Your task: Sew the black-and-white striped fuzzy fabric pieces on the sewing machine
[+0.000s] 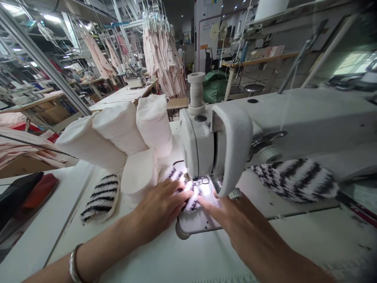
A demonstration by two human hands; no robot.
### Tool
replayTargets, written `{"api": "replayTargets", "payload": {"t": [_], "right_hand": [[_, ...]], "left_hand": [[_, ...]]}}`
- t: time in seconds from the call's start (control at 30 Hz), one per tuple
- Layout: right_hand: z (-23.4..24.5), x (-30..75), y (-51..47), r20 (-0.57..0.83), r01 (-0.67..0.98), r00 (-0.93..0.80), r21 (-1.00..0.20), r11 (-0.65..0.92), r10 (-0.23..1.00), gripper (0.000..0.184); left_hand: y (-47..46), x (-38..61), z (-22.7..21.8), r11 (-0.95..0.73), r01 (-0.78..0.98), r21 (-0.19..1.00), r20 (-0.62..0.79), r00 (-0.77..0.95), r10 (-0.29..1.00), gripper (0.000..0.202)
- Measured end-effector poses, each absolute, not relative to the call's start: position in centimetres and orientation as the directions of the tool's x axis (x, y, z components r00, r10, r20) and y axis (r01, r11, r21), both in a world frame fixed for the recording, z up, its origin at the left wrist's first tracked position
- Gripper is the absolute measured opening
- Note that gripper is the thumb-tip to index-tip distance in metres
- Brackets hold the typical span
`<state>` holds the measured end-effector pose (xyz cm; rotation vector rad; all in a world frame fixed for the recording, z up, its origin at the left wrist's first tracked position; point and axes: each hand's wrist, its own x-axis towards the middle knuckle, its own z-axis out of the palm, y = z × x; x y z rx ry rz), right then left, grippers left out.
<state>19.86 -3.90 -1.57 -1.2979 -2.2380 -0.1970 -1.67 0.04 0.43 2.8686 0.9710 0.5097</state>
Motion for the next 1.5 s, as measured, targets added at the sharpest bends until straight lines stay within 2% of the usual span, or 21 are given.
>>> {"api": "replayTargets", "payload": {"t": [0.1,0.2,0.3,0.4,0.57,0.7,0.87,1.03,1.13,1.3,1.5], "right_hand": [[-1.3,19.8,-3.8,0.526,0.856,-0.409,-0.061,0.513,0.746,0.040],[-1.4,18.8,-4.9,0.554,0.857,-0.425,-0.009,0.516,0.716,0.046],[-2.2,16.9,-6.5,0.547,0.879,-0.370,-0.057,0.474,0.751,0.056],[-3.4,15.7,-7.7,0.536,0.900,-0.305,-0.109,0.423,0.787,0.057],[-4.3,17.2,-7.4,0.538,0.879,-0.333,-0.120,0.461,0.774,0.058],[-3.8,18.7,-6.4,0.487,0.844,-0.400,-0.133,0.519,0.776,0.054],[-2.9,17.6,-6.5,0.506,0.817,-0.441,-0.115,0.565,0.741,0.053],[-3.1,16.4,-7.4,0.527,0.872,-0.367,-0.092,0.481,0.766,0.058],[-3.6,17.2,-7.3,0.537,0.865,-0.364,-0.107,0.490,0.761,0.062],[-2.8,19.3,-5.4,0.480,0.815,-0.403,-0.199,0.544,0.779,0.061],[-1.1,20.0,-4.0,0.443,0.807,-0.400,-0.245,0.537,0.802,0.051]], "left_hand": [[-0.2,-1.2,0.6,-0.775,0.613,0.152,0.249,0.736,0.630,0.017],[0.3,-1.0,1.2,-0.780,0.605,0.159,0.234,0.745,0.625,0.013],[1.1,-1.3,1.9,-0.833,0.518,0.192,0.170,0.819,0.548,0.018],[1.7,-1.8,1.8,-0.867,0.446,0.223,0.144,0.864,0.482,0.030],[0.9,-1.8,0.3,-0.822,0.525,0.218,0.247,0.786,0.567,0.029],[-0.3,-0.9,-0.3,-0.761,0.623,0.180,0.267,0.714,0.647,0.021],[-0.8,-0.1,0.1,-0.744,0.660,0.104,0.304,0.691,0.656,0.007],[0.6,-1.9,1.4,-0.840,0.509,0.186,0.175,0.824,0.538,0.024],[0.9,-3.0,1.4,-0.851,0.467,0.242,0.138,0.851,0.506,0.032],[-0.8,-2.1,-0.3,-0.784,0.561,0.266,0.255,0.743,0.618,0.034],[-3.2,0.8,-1.3,-0.633,0.752,0.185,0.313,0.565,0.763,0.033]]}}
